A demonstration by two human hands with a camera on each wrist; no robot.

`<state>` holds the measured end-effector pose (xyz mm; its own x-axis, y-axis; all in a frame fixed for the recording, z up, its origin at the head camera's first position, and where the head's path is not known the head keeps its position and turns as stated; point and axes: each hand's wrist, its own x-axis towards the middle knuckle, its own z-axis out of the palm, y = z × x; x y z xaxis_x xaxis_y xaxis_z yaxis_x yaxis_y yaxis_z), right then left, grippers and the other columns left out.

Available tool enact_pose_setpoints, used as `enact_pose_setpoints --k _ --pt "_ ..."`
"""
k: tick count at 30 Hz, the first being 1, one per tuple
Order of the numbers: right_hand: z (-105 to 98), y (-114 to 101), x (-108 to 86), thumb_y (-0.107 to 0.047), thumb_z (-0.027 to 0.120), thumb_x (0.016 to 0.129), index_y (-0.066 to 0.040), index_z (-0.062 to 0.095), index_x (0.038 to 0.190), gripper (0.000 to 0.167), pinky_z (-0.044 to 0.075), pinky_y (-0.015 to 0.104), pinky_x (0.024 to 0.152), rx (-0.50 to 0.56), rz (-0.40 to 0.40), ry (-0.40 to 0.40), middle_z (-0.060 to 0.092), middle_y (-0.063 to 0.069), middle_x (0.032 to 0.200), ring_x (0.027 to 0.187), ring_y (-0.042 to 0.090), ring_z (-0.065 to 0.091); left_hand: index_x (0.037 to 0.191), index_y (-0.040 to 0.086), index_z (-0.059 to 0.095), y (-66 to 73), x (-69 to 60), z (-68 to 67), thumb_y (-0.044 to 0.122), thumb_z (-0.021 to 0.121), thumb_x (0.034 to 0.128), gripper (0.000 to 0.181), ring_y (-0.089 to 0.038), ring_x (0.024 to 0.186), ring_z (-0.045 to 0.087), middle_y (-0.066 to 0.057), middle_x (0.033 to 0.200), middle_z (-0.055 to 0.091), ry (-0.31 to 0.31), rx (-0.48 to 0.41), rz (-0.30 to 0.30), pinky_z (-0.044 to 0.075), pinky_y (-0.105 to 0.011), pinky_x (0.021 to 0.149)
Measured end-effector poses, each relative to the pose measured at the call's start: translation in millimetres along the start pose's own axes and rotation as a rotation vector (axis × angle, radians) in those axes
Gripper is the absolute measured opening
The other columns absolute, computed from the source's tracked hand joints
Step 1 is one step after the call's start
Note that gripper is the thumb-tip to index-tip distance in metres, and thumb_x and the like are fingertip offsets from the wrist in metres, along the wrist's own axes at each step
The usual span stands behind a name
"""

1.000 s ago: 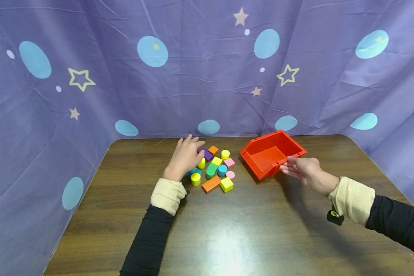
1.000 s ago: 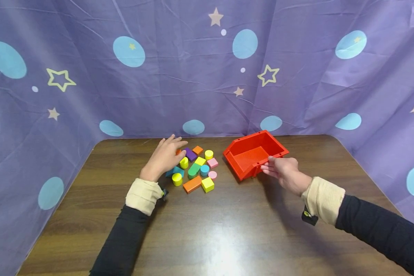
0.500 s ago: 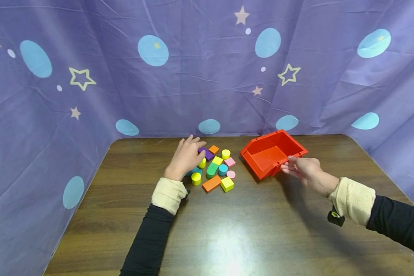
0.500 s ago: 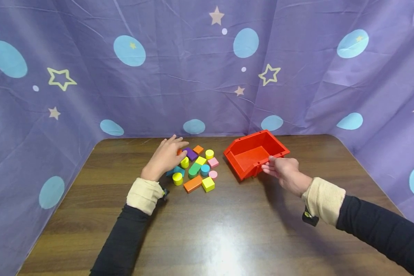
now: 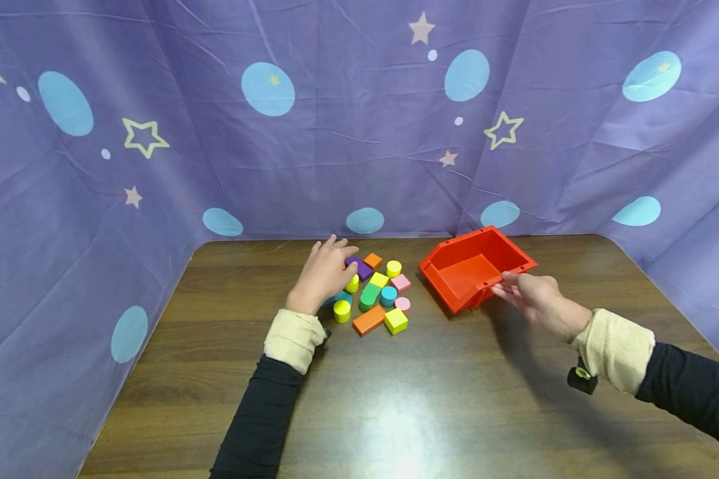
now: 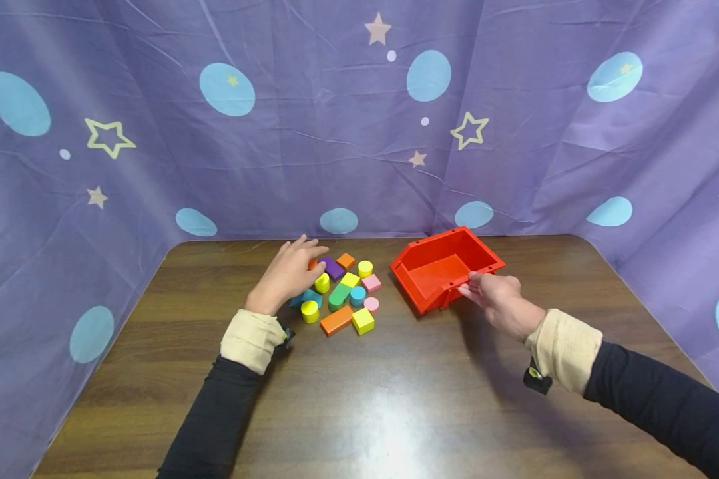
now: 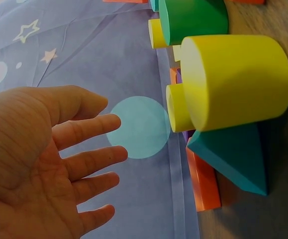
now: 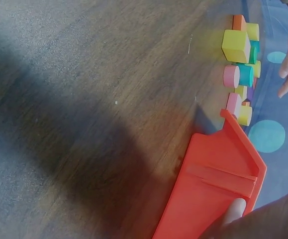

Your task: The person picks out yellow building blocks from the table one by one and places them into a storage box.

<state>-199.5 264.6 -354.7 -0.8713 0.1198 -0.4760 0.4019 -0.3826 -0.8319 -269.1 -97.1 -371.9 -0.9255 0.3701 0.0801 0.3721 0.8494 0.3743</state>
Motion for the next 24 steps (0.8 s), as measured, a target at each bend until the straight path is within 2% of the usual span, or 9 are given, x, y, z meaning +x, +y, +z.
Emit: enact_pose_setpoints --k 4,8,12,15,20,24 --pt "-2 0 1.2 0.010 0.044 0.100 -0.001 0.060 0.083 0.025 0.060 0.027 0.075 0.043 0.000 -0.011 0.067 0.009 0.075 0.070 0.015 0.069 0.145 0.008 0.058 0.3 -0.3 -0.3 0.023 0.053 0.1049 0.043 -0.037 0.153 0.022 -0.017 0.157 0.044 -0.001 0.004 0.003 0.011 -0.055 0.124" --pt "-2 0 2.7 0.010 0.045 0.100 -0.003 0.062 0.077 0.031 0.060 0.028 0.074 0.061 0.011 -0.015 0.067 0.009 0.075 0.070 0.015 0.068 0.146 0.009 0.057 0.1 -0.5 -0.5 0.024 0.052 0.1055 0.043 -0.037 0.154 0.022 -0.017 0.157 0.043 -0.011 0.008 -0.001 0.011 -0.055 0.124" --pt "-3 0 3.8 0.008 0.046 0.101 0.000 0.057 0.090 0.017 0.060 0.029 0.074 0.108 0.031 -0.027 0.067 0.010 0.076 0.070 0.016 0.067 0.146 0.008 0.057 0.2 -0.4 -1.4 0.024 0.053 0.1054 0.043 -0.037 0.153 0.022 -0.017 0.157 0.044 -0.014 0.013 -0.002 0.012 -0.055 0.124" --pt "-5 1 4.8 0.006 0.045 0.102 -0.001 0.049 0.106 0.009 0.059 0.029 0.081 0.175 0.069 -0.061 0.067 0.010 0.079 0.074 0.018 0.068 0.145 0.008 0.058 0.2 -0.3 -1.8 0.023 0.054 0.1051 0.043 -0.037 0.153 0.023 -0.018 0.157 0.044 -0.014 0.011 -0.002 0.012 -0.056 0.123" --pt "-10 3 6.4 0.002 0.043 0.105 -0.007 0.041 0.123 0.020 0.054 0.030 0.096 0.307 0.143 -0.104 0.068 0.012 0.084 0.080 0.021 0.069 0.145 0.007 0.058 -0.7 0.0 -1.7 0.022 0.054 0.1047 0.043 -0.038 0.153 0.023 -0.019 0.156 0.044 -0.011 -0.001 0.004 0.013 -0.057 0.123" --pt "-13 3 9.3 0.001 0.047 0.104 -0.010 0.041 0.128 0.027 0.053 0.031 0.097 0.396 0.171 -0.091 0.067 0.014 0.084 0.081 0.024 0.069 0.144 0.007 0.058 -1.4 0.3 -1.2 0.022 0.055 0.1049 0.042 -0.039 0.153 0.024 -0.020 0.156 0.045 -0.010 0.005 0.008 0.014 -0.057 0.123"
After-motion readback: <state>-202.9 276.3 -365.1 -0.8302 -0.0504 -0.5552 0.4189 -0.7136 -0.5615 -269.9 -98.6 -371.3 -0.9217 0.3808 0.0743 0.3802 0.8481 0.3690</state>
